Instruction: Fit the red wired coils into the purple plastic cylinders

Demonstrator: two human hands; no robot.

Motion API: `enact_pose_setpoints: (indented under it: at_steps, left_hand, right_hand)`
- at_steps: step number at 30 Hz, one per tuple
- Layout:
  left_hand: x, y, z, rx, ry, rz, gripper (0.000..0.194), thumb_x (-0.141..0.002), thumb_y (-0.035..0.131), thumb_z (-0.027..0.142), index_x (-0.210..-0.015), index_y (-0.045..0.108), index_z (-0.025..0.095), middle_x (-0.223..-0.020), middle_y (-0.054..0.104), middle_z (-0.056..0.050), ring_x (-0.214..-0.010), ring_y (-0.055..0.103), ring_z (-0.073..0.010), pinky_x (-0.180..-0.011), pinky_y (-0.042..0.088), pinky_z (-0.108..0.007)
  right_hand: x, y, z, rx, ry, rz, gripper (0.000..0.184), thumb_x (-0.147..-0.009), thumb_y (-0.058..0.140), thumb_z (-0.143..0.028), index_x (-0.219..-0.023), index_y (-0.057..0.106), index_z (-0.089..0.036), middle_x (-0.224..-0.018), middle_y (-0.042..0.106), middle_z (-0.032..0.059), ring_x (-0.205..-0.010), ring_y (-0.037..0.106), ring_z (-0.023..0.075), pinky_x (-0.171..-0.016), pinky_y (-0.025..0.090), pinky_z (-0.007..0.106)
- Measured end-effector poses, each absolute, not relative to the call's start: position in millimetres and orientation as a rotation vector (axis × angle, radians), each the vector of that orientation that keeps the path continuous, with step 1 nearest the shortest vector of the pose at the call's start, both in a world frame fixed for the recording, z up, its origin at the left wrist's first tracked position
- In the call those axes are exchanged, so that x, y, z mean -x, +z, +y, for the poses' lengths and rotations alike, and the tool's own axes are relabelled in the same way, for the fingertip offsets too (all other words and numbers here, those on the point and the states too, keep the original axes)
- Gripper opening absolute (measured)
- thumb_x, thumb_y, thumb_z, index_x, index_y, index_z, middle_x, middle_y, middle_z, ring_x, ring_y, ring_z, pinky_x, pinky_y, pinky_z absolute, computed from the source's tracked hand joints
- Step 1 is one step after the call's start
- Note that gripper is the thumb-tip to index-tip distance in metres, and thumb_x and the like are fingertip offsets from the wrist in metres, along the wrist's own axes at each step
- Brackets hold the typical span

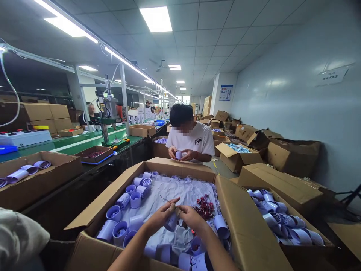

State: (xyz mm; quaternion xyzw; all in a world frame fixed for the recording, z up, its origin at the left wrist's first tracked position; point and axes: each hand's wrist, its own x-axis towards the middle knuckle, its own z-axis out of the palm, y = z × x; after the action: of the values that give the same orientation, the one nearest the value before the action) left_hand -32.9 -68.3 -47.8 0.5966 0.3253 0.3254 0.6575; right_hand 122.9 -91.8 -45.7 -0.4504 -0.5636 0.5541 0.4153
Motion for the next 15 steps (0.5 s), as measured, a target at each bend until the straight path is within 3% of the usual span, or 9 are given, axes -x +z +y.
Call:
enact_pose_setpoints:
  at_steps: [7,15]
  left_hand:
    - [34,-45,-71,-1.349,0.687,0.725,0.072,-0.071,0.059,0.065,-0.130,0.049,0.027,-0.097,0.068,-0.006,-0.070,0.062,-0.0171,-0.065,0.051,-0.031]
    - [32,-56,-65,-1.448,0.748,0.763,0.068,-0.071,0.058,0.066,-0.124,0.057,0.023,-0.090,0.069,-0.006,-0.080,0.062,-0.0198,-0.071,0.051,-0.032]
  right_hand:
    - [-124,-48,-91,1.011,1.393,-1.326,0.047,-0.059,0.072,-0.059,-0.082,0.067,-0.019,-0.066,0.058,-0.0026,-0.048,0.044,0.0075,-0.043,0.027,0.021]
    - [-123,-49,-89,0.865,1.376,-1.228,0.045,-0.060,0.072,-0.060,-0.077,0.069,-0.018,-0.063,0.058,-0.0019,-0.051,0.041,0.0081,-0.048,0.028,0.022]
